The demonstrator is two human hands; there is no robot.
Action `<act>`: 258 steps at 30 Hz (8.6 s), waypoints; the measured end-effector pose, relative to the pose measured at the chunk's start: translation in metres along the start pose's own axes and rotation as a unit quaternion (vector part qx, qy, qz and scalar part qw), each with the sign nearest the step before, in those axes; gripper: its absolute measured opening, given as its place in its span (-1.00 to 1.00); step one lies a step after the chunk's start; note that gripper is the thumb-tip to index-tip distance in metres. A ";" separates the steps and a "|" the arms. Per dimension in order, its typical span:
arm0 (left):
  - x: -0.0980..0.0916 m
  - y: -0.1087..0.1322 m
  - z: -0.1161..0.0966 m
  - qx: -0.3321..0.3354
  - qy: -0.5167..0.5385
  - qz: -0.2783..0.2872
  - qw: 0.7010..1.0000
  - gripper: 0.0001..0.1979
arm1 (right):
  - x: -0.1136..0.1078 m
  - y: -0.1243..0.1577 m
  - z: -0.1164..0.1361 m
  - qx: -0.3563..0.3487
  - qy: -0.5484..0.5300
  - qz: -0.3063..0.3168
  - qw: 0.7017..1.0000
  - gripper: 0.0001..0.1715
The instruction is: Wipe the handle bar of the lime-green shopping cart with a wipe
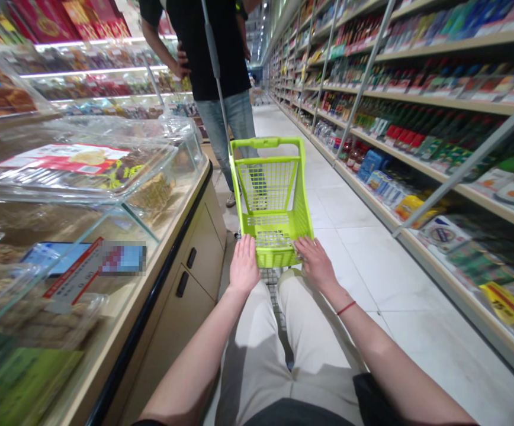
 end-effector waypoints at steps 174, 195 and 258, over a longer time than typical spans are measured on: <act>-0.017 -0.041 0.037 0.046 0.014 0.032 0.998 -0.09 | 0.026 -0.127 0.029 -0.045 0.060 0.128 0.989 -0.64; -0.006 -0.036 0.035 0.007 0.065 -0.022 0.998 -0.08 | 0.053 -0.136 0.077 -0.048 0.033 0.117 0.991 -0.47; 0.004 -0.029 0.058 -0.045 0.088 -0.053 0.994 -0.24 | 0.068 -0.148 0.112 -0.061 0.008 0.133 0.989 -0.50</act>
Point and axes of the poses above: each hand's wrist, its own y-axis away from the middle knuckle, its own x-axis out of the palm, z = x × y, the point moved 2 cm from there along -y, towards the middle knuckle, and after that the axes turned 11 degrees about -x, right-handed, at the moved point
